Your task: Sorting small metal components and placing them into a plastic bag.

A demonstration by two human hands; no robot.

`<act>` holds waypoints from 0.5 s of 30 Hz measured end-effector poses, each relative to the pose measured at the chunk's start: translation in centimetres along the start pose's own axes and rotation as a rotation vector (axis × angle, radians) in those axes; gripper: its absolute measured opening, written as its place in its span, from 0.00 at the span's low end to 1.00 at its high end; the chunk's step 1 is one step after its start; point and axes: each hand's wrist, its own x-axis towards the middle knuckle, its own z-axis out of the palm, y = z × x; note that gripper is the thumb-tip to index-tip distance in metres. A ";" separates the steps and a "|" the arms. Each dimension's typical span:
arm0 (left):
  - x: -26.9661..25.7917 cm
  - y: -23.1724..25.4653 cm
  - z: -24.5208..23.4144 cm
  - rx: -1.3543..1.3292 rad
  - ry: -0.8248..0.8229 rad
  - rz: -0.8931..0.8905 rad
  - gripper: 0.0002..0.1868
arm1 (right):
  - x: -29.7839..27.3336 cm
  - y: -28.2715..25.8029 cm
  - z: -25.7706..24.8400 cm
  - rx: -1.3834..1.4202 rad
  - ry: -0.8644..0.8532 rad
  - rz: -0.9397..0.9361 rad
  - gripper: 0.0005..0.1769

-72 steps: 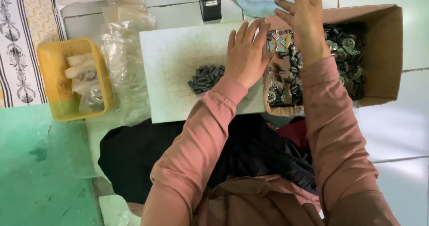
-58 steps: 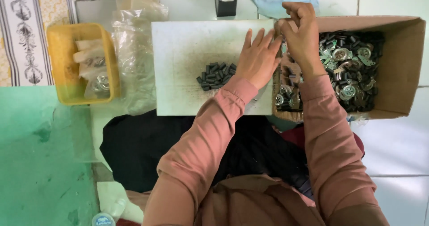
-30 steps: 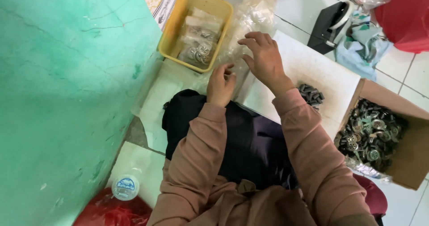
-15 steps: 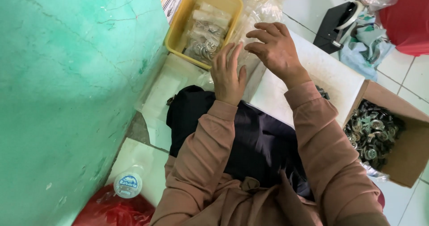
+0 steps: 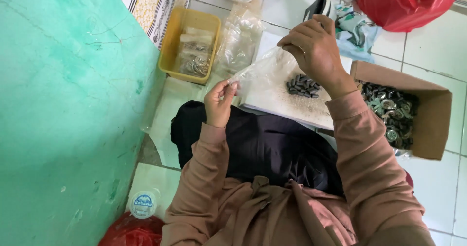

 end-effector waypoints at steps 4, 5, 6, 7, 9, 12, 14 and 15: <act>-1.1 3.3 0.7 -0.107 -0.020 -0.008 0.15 | -0.9 -1.9 -0.7 0.001 0.090 0.070 0.05; -1.0 3.2 0.9 -0.175 0.097 -0.024 0.13 | -1.0 -2.9 -0.8 0.035 0.142 0.145 0.13; -0.8 3.1 1.1 -0.244 0.215 -0.040 0.13 | -1.2 -3.9 -0.9 0.070 0.194 0.220 0.22; -0.7 3.6 1.3 -0.239 0.209 -0.035 0.13 | -1.5 -5.2 -0.7 0.070 0.202 0.223 0.22; -0.6 4.5 1.8 -0.208 0.256 0.035 0.16 | -2.2 -7.8 -0.1 0.588 0.268 0.368 0.21; -0.8 3.3 2.5 -0.038 0.105 0.058 0.10 | -3.8 -11.0 1.0 1.096 0.216 0.494 0.27; -1.6 4.2 3.7 -0.058 0.038 0.049 0.08 | -4.9 -12.0 2.6 1.108 0.244 0.556 0.26; -2.3 4.5 4.4 -0.082 -0.015 0.037 0.06 | -5.7 -12.5 3.4 1.123 0.260 0.612 0.25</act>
